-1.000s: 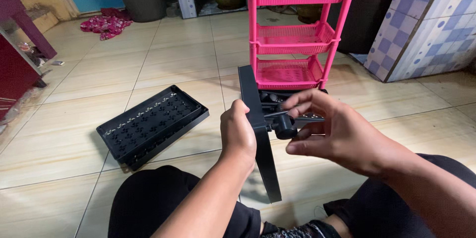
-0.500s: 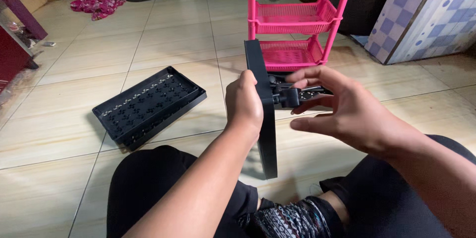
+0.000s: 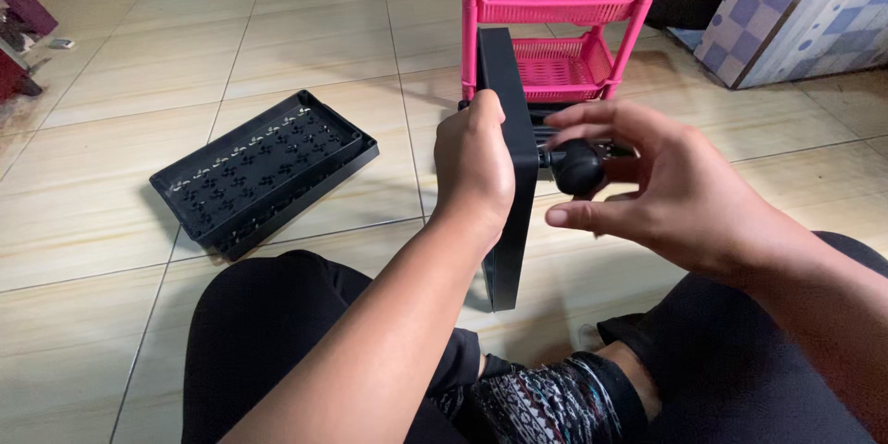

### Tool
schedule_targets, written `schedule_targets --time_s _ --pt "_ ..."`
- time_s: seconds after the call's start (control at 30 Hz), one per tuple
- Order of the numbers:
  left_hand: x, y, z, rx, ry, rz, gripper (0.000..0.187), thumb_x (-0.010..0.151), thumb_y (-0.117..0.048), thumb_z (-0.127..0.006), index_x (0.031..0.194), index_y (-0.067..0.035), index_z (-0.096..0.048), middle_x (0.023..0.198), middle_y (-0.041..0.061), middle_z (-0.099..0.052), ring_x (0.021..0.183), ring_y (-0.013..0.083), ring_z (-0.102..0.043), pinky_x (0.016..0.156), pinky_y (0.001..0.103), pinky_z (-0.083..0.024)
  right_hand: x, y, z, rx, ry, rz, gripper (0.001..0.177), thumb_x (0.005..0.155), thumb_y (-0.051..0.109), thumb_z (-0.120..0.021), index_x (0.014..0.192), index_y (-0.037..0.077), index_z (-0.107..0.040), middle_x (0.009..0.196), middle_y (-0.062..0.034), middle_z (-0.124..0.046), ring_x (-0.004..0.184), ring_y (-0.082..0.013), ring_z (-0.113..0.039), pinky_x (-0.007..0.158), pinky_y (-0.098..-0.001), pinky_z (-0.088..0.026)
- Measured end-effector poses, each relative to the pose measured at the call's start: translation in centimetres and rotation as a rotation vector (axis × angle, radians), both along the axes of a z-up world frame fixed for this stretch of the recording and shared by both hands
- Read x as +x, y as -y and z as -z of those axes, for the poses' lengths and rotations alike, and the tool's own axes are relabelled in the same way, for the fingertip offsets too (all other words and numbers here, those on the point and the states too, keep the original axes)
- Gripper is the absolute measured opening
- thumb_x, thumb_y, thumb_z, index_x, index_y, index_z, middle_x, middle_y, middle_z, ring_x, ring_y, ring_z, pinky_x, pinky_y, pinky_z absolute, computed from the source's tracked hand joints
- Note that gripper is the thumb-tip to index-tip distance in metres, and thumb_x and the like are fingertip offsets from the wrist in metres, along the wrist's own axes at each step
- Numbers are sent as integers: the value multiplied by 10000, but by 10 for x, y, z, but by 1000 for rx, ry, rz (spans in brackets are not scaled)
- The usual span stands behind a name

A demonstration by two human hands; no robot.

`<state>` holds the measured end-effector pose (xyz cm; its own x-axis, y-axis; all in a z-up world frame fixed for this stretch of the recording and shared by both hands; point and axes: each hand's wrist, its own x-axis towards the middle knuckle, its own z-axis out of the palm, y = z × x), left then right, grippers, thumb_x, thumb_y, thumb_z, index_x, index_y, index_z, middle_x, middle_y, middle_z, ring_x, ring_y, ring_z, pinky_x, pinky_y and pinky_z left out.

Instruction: The person assembles a pink plastic three-tier rack by inserting vertical poles into the basket corners and stacking the tiers. They then attach black caster wheels to a black plastic base tray.

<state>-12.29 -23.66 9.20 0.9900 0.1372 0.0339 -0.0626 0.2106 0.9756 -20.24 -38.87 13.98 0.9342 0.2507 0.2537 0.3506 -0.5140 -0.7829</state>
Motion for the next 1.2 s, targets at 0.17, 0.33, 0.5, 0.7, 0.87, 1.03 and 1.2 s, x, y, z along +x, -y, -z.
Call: schedule_targets --time_s 0.17,0.33,0.5,0.7,0.87,1.03,1.2 --pt "3 0 2 -13 20 -15 361 861 -313 -506 683 1 -480 629 40 -445 623 179 -408 581 399 -368 4 9 -2 -104 -272 193 593 773 198 -859 1326 64 -694 959 -115 -797 798 -186 -768 701 -343 -662" --pt "2 -3 2 25 36 -33 374 875 -323 -486 685 -1 -485 621 47 -463 620 176 -415 588 394 -380 7 23 -1 -29 -121 -184 762 816 211 -821 1493 92 -492 1045 -107 -779 839 -136 -796 722 -312 -621" --pt "2 -4 3 33 52 -24 379 882 -318 -474 660 -10 -473 607 44 -476 615 167 -433 594 393 -383 5 33 3 326 -176 -249 787 919 -2 -737 1617 86 -384 1109 -227 -775 896 -220 -753 741 -356 -646" --pt "4 3 5 22 38 -10 386 887 -304 -481 636 -16 -424 603 35 -430 607 165 -389 577 400 -359 17 37 8 452 -172 -182 749 905 -77 -697 1593 65 -437 1205 -235 -754 952 -207 -687 775 -329 -578" --pt "5 1 3 4 -7 16 381 883 -293 -494 628 -19 -422 609 29 -416 607 157 -383 574 401 -354 14 34 17 403 -116 -66 641 858 -36 -752 1460 21 -538 1320 -106 -716 1016 -186 -698 820 -328 -587" --pt "4 1 1 -12 9 -2 373 880 -291 -502 634 -19 -438 609 25 -430 603 154 -385 576 389 -361 17 41 20 202 -181 3 485 878 116 -823 1312 -20 -655 1115 -128 -763 1017 -183 -760 893 -336 -614" --pt "5 0 -2 29 -15 4 375 885 -299 -492 638 -21 -452 600 36 -416 593 163 -372 569 390 -344 21 36 16 512 -389 105 511 1028 302 -666 1454 29 -594 925 -190 -739 842 -266 -723 754 -411 -609"
